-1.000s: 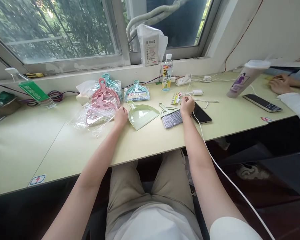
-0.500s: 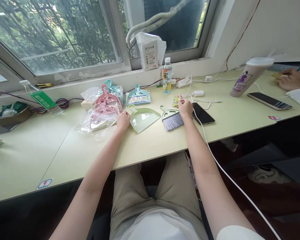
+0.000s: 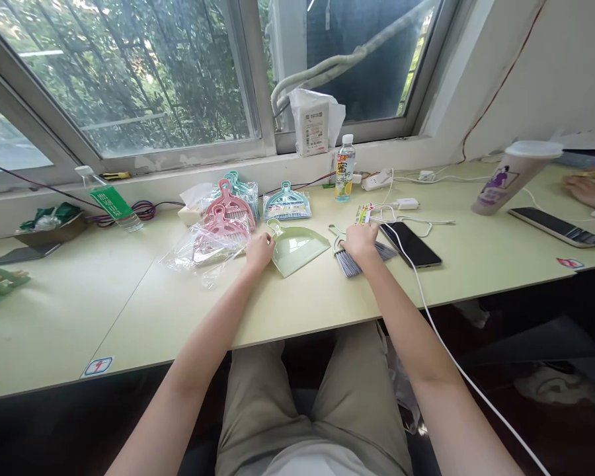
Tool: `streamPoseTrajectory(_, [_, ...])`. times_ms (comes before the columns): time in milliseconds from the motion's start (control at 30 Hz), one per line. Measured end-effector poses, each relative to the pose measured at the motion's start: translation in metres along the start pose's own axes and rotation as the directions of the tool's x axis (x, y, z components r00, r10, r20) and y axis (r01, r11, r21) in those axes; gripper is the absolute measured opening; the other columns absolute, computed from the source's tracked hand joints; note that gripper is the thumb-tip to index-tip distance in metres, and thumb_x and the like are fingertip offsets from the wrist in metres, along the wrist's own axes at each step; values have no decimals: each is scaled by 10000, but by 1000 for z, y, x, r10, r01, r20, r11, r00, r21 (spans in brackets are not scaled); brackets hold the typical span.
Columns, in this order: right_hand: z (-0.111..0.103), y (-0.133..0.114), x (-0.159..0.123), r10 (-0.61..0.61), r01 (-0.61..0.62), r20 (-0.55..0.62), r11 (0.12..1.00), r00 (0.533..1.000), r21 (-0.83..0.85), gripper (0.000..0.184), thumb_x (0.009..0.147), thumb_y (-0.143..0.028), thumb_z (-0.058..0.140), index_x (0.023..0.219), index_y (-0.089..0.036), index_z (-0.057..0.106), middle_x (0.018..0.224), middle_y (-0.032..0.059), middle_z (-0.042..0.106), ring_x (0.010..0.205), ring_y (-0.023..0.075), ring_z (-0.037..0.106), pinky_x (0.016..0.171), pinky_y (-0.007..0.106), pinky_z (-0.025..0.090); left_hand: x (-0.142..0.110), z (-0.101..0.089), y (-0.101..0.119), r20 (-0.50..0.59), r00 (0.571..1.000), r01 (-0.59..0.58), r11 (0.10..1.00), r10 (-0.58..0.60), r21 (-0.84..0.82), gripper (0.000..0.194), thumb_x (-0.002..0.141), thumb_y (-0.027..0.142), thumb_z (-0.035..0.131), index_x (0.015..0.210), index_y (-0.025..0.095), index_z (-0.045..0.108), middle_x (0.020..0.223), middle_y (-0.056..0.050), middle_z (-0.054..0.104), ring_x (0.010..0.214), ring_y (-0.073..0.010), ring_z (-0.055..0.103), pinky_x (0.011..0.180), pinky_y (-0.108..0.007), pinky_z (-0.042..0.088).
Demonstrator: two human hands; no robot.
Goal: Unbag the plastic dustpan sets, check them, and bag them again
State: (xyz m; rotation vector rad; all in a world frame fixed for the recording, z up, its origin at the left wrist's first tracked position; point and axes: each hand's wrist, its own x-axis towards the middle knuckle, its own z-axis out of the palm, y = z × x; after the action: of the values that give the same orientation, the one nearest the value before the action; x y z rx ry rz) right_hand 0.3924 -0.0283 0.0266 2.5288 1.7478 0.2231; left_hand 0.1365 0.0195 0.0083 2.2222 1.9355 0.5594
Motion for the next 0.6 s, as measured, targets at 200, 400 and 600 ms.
streamPoseTrajectory(200, [-8,9,15,-9,5,59,998,998,61,383,761,-389,709,1010,-99,715,1062,203,687,1020,318,629,847,392,406,-2,2,1,-13,1000,-18,1000,18,-12,300,950,255,374,1054,164,640,1050,-147,707,1008,-276,654,860,-356,449])
streamPoseTrajectory(400, [-39,-14,26,-145,166,-82,883,986,439,270,785,-424,656,961,-237,741,996,35,732,944,218,657,707,268,432,-8,3,7,-17,999,-35,995,34,-96,315,942,242,376,1186,152,553,1028,-145,713,993,-286,663,841,-364,450])
streamPoseTrajectory(600, [-54,-74,12,-385,366,19,891,923,268,235,758,-289,689,975,-213,735,969,65,727,877,218,658,677,274,430,-22,2,23,134,940,-292,941,315,-169,335,960,412,415,1179,204,561,981,-89,723,932,-244,670,817,-330,467])
